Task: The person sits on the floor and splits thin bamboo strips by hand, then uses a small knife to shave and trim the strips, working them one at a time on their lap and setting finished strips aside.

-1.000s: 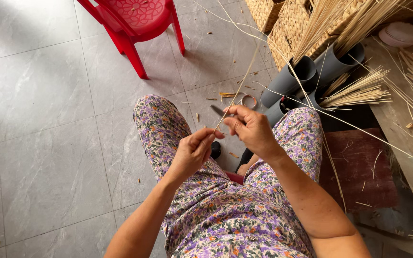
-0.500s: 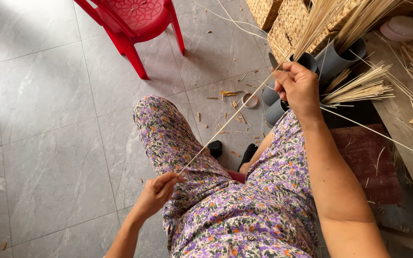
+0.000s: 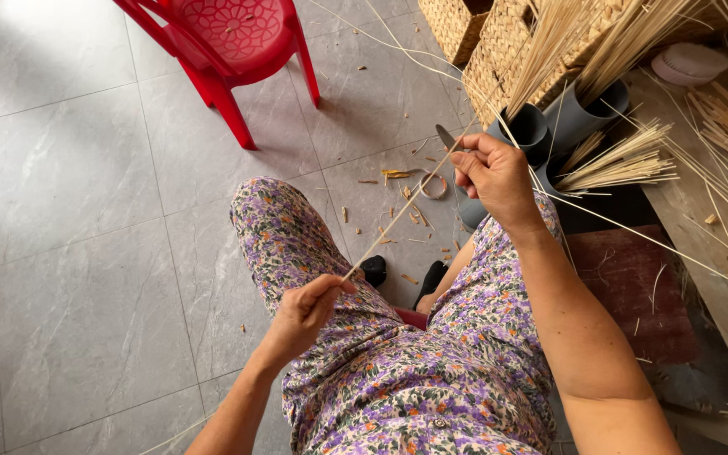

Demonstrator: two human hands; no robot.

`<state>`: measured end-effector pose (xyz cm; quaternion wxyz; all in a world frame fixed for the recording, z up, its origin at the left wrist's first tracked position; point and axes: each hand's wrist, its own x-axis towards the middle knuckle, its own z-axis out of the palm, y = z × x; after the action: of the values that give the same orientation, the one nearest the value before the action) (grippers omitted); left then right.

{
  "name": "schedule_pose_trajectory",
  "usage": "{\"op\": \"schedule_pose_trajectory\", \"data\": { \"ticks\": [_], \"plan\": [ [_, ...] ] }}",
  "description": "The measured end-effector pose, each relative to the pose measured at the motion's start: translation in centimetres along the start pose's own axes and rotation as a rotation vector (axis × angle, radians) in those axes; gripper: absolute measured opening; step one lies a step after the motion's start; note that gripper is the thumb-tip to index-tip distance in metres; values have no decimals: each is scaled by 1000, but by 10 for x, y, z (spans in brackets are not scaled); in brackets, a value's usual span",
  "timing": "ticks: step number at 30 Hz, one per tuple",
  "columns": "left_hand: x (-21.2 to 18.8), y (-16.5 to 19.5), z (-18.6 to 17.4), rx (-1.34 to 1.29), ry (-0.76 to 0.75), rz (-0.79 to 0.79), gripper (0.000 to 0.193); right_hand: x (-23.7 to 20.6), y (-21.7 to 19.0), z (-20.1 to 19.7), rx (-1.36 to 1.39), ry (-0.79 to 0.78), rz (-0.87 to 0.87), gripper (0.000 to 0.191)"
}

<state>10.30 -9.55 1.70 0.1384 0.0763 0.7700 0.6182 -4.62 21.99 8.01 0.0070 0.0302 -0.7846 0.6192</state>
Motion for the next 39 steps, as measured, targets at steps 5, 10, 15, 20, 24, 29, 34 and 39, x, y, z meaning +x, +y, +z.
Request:
{"op": "schedule_pose_trajectory", "data": {
  "ticks": [5,10,15,20,24,29,34,39],
  "plan": [
    [-12,-28,-13,96,51,90,18,5,12,-1,54,25,-86,16],
    [-45,-61,-38,86,176,-188,23,24,-3,-67,238,103,-92,13],
    [-39,-72,-43,-197,143,-182,27,17,6,-63,264,60,-64,20],
    [2,-34,-26,-555,120,-95,26,-19,18,17,337,-160,2,23],
    [48,14,-13,-788,125,42,25,-76,35,98,162,-379,138,21],
    [103,69,-6,-1074,117,201,22,-113,39,131,263,-776,138,32],
    [133,91,1,-1024,137,316,30,-111,30,128,356,-693,181,23],
    [106,66,18,-663,127,184,53,-61,25,87,281,-478,-63,28]
  ]
}}
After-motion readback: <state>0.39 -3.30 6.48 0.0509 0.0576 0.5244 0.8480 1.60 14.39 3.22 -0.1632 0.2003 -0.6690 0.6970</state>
